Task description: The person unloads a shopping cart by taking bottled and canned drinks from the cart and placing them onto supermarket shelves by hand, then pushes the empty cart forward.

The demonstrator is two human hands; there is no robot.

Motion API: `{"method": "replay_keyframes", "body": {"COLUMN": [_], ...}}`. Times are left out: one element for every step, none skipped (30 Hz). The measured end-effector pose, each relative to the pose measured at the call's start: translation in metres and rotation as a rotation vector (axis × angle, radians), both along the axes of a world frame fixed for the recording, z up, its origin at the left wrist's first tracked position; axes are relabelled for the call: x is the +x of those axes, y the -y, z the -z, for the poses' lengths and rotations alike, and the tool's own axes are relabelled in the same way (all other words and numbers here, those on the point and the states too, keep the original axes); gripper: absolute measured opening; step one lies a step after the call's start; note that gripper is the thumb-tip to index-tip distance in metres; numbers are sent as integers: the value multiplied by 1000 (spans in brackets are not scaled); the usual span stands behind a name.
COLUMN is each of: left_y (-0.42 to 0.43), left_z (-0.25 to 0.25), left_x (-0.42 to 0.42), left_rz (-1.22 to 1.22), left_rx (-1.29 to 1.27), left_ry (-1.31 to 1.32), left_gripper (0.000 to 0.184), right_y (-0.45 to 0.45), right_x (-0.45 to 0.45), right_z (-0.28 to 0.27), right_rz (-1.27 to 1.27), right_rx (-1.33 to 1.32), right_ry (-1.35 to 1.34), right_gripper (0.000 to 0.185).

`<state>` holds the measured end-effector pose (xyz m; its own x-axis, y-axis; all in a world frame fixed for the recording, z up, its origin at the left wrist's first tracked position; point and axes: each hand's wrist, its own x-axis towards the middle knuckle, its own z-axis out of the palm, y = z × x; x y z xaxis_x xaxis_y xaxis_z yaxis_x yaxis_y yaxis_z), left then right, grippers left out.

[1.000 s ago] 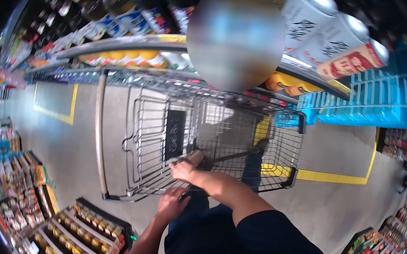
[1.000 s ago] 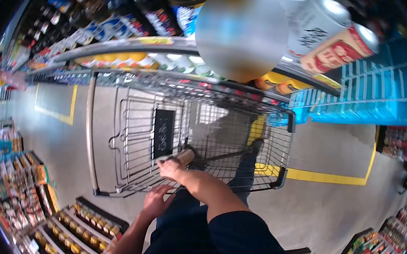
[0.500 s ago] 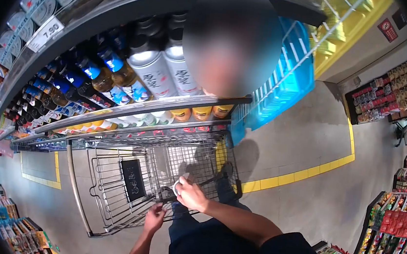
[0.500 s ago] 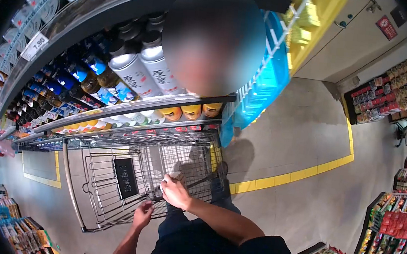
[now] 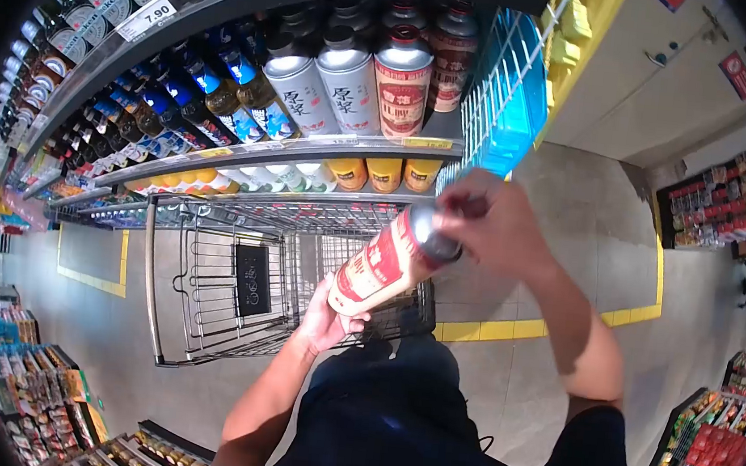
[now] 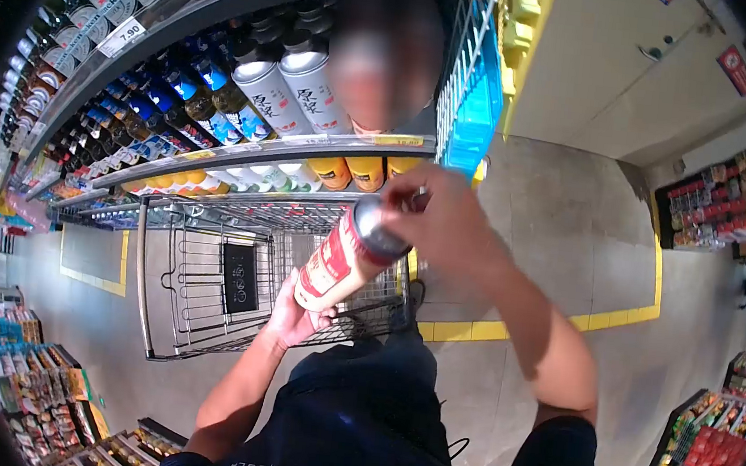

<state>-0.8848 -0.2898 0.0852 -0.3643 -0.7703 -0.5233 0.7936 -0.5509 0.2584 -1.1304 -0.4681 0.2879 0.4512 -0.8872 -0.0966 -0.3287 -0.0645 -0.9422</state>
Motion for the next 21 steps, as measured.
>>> {"method": "replay_keyframes", "body": {"left_y": [-8, -12, -18, -23, -31, -37, -40, -46, -47, -50, -53, -56, -59, -61, -61, -62, -62, -63, -63, -60, -54], "left_z": [-13, -27, -39, -47, -54, -68, -75, -72, -74, -79, -81, -79, -77, -76, -76, -73, -71, -70, -69, -65, -69], "left_x": [-1, -2, -2, -3, -6, -12, -14, -12, -12, -12, -12, -10, -9, -9, -8, -8, -9, -10, -9, -6, -6], "left_rz": [20, 39, 54, 65, 70, 33, -3, -32, -23, -81, -140, -163, -158, -197, -239, -286, -287, -314, -341, -297, -298], "left_rx": [-50, -82, -116, -157, -161, -182, -208, -299, -313, -357, -398, -416, -419, -448, -480, -507, -515, -517, -520, -534, -548], "left_ry": [-20, -16, -13, -70, -76, 9, 95, 119, 113, 132, 148, 111, 103, 168, 236, 282, 282, 335, 387, 367, 364], "left_gripper": [72, 72, 72, 69, 69, 71, 74, 71, 71, 71, 73, 79, 79, 80, 82, 85, 85, 86, 87, 87, 87], "right_y": [-1, 0, 0, -2, -6, -9, -10, -6, -8, -11, -16, -25, -32, -36, -39, -39, -38, -38, -42, -46, -51], "right_x": [-2, -2, -1, 2, 5, 9, 12, 10, 12, 13, 13, 18, 22, 25, 28, 30, 33, 35, 38, 40, 43], "right_z": [-16, -31, -44, -54, -62, -70, -76, -71, -71, -71, -73, -79, -82, -86, -89, -91, -92, -93, -96, -100, -107], "right_rz": [9, 24, -21, -70, -64, -70, -74, -131, -121, -145, -170, -145, -138, -97, -58, -56, -42, -28, -27, -29, -29], "right_rx": [35, 15, 78, 148, 144, 117, 86, 90, 76, 65, 56, 31, 28, 62, 94, 86, 142, 200, 192, 166, 139], "right_ry": [-29, -32, -25, -18, -24, -78, -132, -88, -92, -56, -21, -59, -65, -111, -153, -153, -216, -278, -276, -283, -292], "right_gripper": [16, 16, 15, 15, 15, 15, 16, 20, 20, 20, 19, 21, 21, 20, 20, 20, 19, 18, 18, 16, 15]}}
